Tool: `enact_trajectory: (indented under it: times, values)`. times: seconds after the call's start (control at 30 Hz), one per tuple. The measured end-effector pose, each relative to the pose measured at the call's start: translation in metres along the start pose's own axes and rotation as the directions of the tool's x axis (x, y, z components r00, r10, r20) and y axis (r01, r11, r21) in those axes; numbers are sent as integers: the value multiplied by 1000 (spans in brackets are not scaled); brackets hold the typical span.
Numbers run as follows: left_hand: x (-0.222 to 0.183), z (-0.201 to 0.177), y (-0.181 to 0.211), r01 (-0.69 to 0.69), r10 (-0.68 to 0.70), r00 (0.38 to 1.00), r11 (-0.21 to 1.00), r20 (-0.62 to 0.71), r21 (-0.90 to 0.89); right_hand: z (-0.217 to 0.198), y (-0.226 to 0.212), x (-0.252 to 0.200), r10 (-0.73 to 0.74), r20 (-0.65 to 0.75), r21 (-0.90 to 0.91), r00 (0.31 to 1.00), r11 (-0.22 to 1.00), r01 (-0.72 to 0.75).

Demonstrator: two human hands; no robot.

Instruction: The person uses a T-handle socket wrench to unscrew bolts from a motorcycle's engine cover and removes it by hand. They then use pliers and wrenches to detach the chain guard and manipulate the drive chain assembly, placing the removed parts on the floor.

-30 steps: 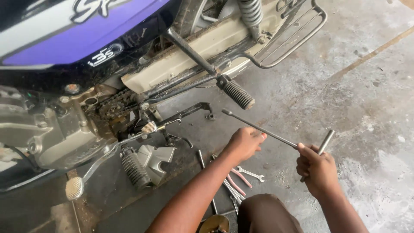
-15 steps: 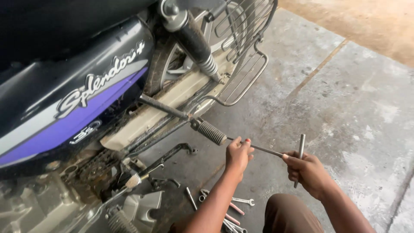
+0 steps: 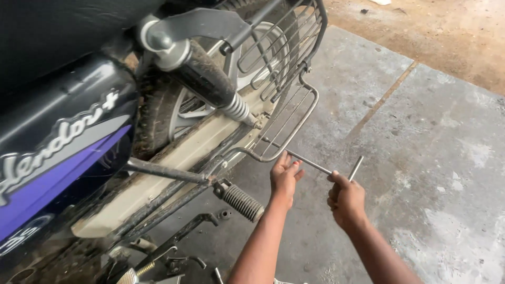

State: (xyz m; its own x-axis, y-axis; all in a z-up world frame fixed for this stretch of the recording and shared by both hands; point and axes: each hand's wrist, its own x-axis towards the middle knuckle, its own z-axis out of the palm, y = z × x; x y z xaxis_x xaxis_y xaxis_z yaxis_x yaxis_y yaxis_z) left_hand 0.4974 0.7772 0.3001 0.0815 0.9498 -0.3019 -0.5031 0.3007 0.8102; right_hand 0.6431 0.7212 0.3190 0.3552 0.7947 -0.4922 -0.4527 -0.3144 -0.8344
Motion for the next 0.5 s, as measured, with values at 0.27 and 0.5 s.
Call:
enact_trajectory:
  times: [0.27, 0.5]
  values:
    - [14, 12, -4, -90, 93, 995, 993, -43, 70, 4, 2, 30, 43, 67, 127, 997, 991, -51]
    - [-3, 47, -8, -228, 335, 941, 729, -47, 646, -5, 24, 42, 214, 168, 195, 962, 950, -245]
